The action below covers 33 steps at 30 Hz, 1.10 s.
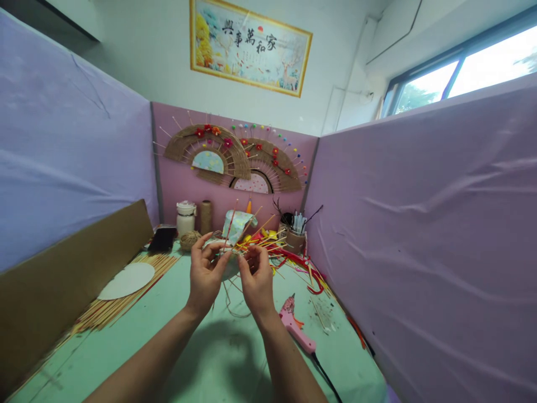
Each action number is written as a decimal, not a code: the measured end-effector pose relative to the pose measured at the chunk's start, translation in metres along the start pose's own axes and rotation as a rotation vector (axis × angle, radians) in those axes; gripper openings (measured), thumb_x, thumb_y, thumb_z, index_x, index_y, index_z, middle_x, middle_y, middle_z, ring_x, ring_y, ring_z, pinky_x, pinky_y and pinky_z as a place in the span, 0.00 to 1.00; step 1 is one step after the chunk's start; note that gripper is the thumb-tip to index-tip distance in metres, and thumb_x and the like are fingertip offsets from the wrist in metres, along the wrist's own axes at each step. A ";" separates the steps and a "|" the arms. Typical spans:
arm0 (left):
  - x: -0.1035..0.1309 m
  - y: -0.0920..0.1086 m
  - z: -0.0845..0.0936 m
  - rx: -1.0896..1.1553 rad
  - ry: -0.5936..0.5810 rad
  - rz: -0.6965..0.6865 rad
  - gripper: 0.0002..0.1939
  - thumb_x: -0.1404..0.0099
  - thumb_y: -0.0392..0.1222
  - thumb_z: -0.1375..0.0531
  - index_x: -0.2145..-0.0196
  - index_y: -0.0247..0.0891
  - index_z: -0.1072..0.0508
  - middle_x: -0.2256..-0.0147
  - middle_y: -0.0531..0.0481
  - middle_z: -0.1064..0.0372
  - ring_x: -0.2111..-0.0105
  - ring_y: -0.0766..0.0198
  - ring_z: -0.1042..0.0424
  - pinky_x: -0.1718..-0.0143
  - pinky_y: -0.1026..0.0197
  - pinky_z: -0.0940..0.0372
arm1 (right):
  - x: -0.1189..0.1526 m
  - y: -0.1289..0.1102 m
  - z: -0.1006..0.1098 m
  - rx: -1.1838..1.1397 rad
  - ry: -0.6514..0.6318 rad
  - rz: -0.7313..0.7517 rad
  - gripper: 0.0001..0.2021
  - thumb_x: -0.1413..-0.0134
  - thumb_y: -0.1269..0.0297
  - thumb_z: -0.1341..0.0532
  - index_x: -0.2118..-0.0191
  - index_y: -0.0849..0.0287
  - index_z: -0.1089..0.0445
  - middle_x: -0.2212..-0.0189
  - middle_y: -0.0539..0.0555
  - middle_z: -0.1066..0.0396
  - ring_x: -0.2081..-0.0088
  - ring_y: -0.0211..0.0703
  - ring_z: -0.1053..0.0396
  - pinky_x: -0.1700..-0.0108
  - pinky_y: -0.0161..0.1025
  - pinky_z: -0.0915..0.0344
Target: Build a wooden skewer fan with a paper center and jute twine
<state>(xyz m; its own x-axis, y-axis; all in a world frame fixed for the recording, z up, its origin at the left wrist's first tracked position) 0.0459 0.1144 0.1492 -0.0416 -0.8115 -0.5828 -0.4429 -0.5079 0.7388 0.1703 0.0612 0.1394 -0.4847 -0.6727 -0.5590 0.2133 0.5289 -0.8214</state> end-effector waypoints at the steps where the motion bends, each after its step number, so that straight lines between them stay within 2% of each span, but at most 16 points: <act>1: -0.001 -0.002 0.000 0.007 -0.007 0.002 0.29 0.40 0.41 0.36 0.44 0.43 0.43 0.60 0.50 0.30 0.59 0.65 0.28 0.57 0.62 0.34 | 0.000 0.002 0.001 -0.003 0.003 0.001 0.13 0.44 0.59 0.38 0.56 0.56 0.37 0.68 0.49 0.34 0.69 0.38 0.35 0.67 0.34 0.37; 7: -0.006 -0.021 -0.004 0.012 -0.110 0.073 0.40 0.46 0.39 0.32 0.40 0.46 0.47 0.53 0.46 0.31 0.51 0.60 0.29 0.51 0.57 0.34 | -0.007 0.009 0.004 0.039 -0.001 0.023 0.11 0.43 0.60 0.40 0.56 0.57 0.37 0.67 0.50 0.33 0.66 0.39 0.34 0.64 0.36 0.36; 9: -0.007 -0.031 -0.006 -0.038 -0.198 0.133 0.39 0.45 0.41 0.33 0.40 0.43 0.47 0.52 0.44 0.30 0.51 0.59 0.29 0.51 0.56 0.34 | -0.009 0.011 0.006 0.048 0.000 0.026 0.10 0.43 0.60 0.40 0.57 0.58 0.36 0.65 0.51 0.32 0.64 0.40 0.32 0.62 0.37 0.35; 12: -0.006 -0.040 -0.009 -0.136 -0.307 0.188 0.36 0.41 0.42 0.36 0.40 0.37 0.47 0.58 0.43 0.25 0.56 0.59 0.26 0.50 0.53 0.35 | -0.012 0.014 0.009 0.049 0.003 0.019 0.10 0.43 0.60 0.40 0.58 0.58 0.36 0.65 0.52 0.31 0.64 0.41 0.32 0.61 0.38 0.35; 15: -0.006 -0.040 -0.006 -0.223 -0.284 0.157 0.34 0.39 0.43 0.37 0.39 0.36 0.46 0.59 0.44 0.23 0.56 0.58 0.25 0.50 0.53 0.35 | -0.012 0.017 0.011 0.033 -0.005 0.002 0.10 0.44 0.61 0.39 0.58 0.58 0.36 0.65 0.51 0.31 0.65 0.41 0.32 0.63 0.37 0.34; 19: -0.004 -0.036 -0.001 -0.252 -0.214 0.075 0.35 0.37 0.45 0.39 0.37 0.39 0.48 0.56 0.43 0.23 0.55 0.57 0.25 0.51 0.54 0.34 | -0.007 0.017 0.010 0.020 -0.060 -0.006 0.13 0.45 0.62 0.37 0.55 0.56 0.38 0.64 0.51 0.32 0.65 0.40 0.32 0.62 0.38 0.34; 25: -0.002 -0.028 0.001 -0.294 -0.170 -0.073 0.37 0.35 0.44 0.40 0.34 0.41 0.53 0.53 0.42 0.24 0.52 0.59 0.25 0.49 0.54 0.34 | 0.021 0.017 0.018 0.019 -0.124 -0.043 0.18 0.43 0.59 0.38 0.49 0.54 0.40 0.62 0.52 0.31 0.63 0.41 0.30 0.59 0.41 0.32; 29: -0.002 -0.015 0.003 -0.338 -0.115 -0.183 0.38 0.35 0.43 0.39 0.34 0.40 0.53 0.53 0.42 0.24 0.51 0.59 0.25 0.47 0.54 0.34 | 0.042 0.024 0.044 0.248 -0.186 -0.099 0.16 0.41 0.56 0.41 0.50 0.56 0.36 0.59 0.56 0.27 0.56 0.46 0.29 0.51 0.45 0.35; 33: -0.004 -0.002 0.005 -0.370 -0.090 -0.270 0.36 0.35 0.42 0.39 0.34 0.40 0.51 0.53 0.43 0.24 0.51 0.60 0.26 0.45 0.54 0.35 | 0.052 0.039 0.103 0.574 -0.113 -0.126 0.17 0.43 0.56 0.43 0.52 0.60 0.32 0.56 0.61 0.27 0.55 0.51 0.29 0.51 0.47 0.35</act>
<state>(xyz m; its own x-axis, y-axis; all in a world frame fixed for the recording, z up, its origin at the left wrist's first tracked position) 0.0422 0.1199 0.1484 -0.0534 -0.6161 -0.7858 -0.1004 -0.7796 0.6181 0.2410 -0.0071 0.0664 -0.4495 -0.7796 -0.4362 0.5996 0.0987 -0.7942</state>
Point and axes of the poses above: each hand's wrist, its own x-axis away from the middle knuckle, its own z-axis out of the back of the hand, y = z × x, the point moved 6 cm from there along -x, towards the middle knuckle
